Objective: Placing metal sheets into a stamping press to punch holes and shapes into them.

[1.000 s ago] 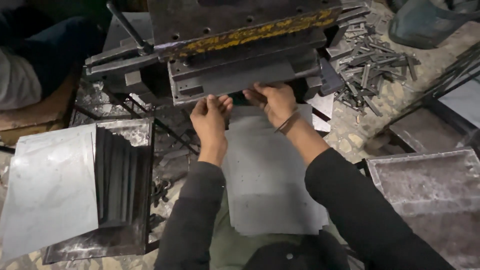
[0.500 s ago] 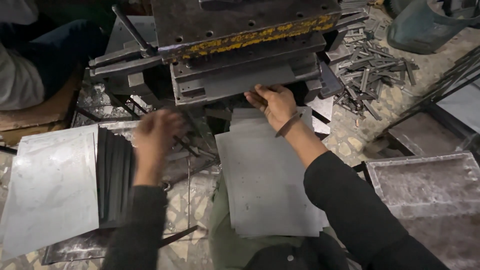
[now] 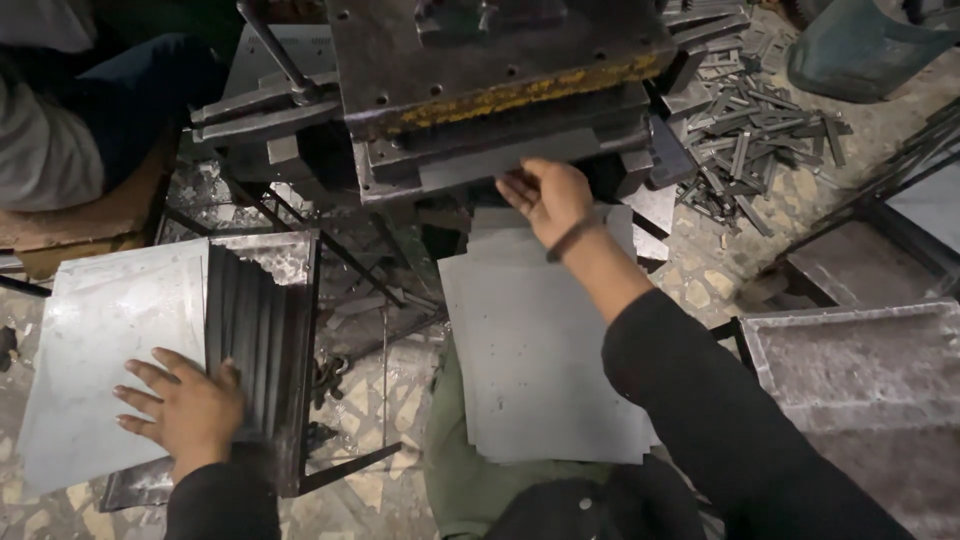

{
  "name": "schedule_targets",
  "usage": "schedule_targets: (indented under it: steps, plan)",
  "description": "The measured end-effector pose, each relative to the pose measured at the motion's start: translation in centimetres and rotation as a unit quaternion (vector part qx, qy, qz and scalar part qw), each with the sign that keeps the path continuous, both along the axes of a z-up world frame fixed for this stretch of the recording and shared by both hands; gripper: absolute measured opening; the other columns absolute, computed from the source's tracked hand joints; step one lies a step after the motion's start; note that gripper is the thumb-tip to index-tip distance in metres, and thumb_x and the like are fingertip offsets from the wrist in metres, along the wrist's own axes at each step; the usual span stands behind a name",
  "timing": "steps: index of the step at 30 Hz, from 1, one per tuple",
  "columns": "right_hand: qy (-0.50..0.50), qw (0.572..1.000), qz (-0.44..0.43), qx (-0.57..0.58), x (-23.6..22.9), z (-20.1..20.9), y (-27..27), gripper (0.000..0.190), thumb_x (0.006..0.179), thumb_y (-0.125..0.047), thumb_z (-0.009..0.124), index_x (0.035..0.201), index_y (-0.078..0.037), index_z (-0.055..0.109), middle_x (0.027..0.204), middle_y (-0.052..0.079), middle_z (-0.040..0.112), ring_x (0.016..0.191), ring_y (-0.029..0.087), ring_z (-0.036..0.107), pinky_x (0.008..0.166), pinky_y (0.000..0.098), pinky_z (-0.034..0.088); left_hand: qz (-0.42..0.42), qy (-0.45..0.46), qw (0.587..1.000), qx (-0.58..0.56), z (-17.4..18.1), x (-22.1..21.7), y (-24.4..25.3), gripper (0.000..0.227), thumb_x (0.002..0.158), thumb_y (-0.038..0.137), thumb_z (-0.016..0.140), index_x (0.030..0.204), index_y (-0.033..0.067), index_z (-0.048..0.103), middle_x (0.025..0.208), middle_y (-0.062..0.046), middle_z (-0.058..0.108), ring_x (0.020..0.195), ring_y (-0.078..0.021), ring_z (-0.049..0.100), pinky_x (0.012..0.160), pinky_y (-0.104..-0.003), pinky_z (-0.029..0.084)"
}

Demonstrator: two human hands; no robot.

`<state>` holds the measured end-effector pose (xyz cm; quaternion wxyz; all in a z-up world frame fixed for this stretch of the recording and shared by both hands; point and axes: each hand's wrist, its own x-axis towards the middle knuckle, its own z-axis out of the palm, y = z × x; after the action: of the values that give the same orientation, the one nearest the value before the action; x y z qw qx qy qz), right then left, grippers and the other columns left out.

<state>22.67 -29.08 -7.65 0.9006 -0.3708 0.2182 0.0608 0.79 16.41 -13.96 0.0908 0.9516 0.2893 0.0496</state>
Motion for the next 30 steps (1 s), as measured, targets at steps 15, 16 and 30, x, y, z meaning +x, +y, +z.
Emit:
schedule_targets:
  steps: [15, 16, 30]
  plan:
    - [0.121, 0.990, -0.022, -0.074, -30.3, -5.7, -5.6, 0.025, 0.092, -0.007, 0.066, 0.100, 0.016, 0.060, 0.103, 0.027, 0.065, 0.095, 0.038, 0.069, 0.083, 0.0434, 0.060, -0.041, -0.037, 0.990, 0.130, 0.8, -2.4, -3.5, 0.059, 0.111, 0.026, 0.041, 0.155, -0.0132, 0.045, 0.158, -0.042, 0.040, 0.137, -0.0665, 0.038, 0.109, -0.071, 0.031]
    - [0.123, 0.989, -0.021, -0.073, -30.8, -6.3, -5.9, 0.025, 0.092, -0.007, 0.066, 0.100, 0.016, 0.060, 0.103, 0.027, 0.065, 0.095, 0.038, 0.069, 0.083, 0.0434, 0.060, -0.040, -0.034, 0.990, 0.130, 0.9, -2.6, -3.4, 0.059, 0.111, 0.026, 0.041, 0.155, -0.0132, 0.045, 0.158, -0.042, 0.040, 0.137, -0.0665, 0.038, 0.109, -0.071, 0.031]
    - [0.091, 0.913, 0.357, -0.177, -28.5, -2.5, -5.8, 0.036, 0.097, -0.012, 0.061, 0.121, 0.011, 0.074, 0.103, 0.023, 0.082, 0.083, 0.025, 0.076, 0.078, 0.0343, 0.063, -0.353, -0.020, 0.932, 0.075, 4.6, -7.7, 10.5, 0.070, 0.083, 0.000, 0.049, 0.152, 0.0082, 0.053, 0.152, -0.015, 0.059, 0.142, -0.0349, 0.055, 0.119, -0.046, 0.042]
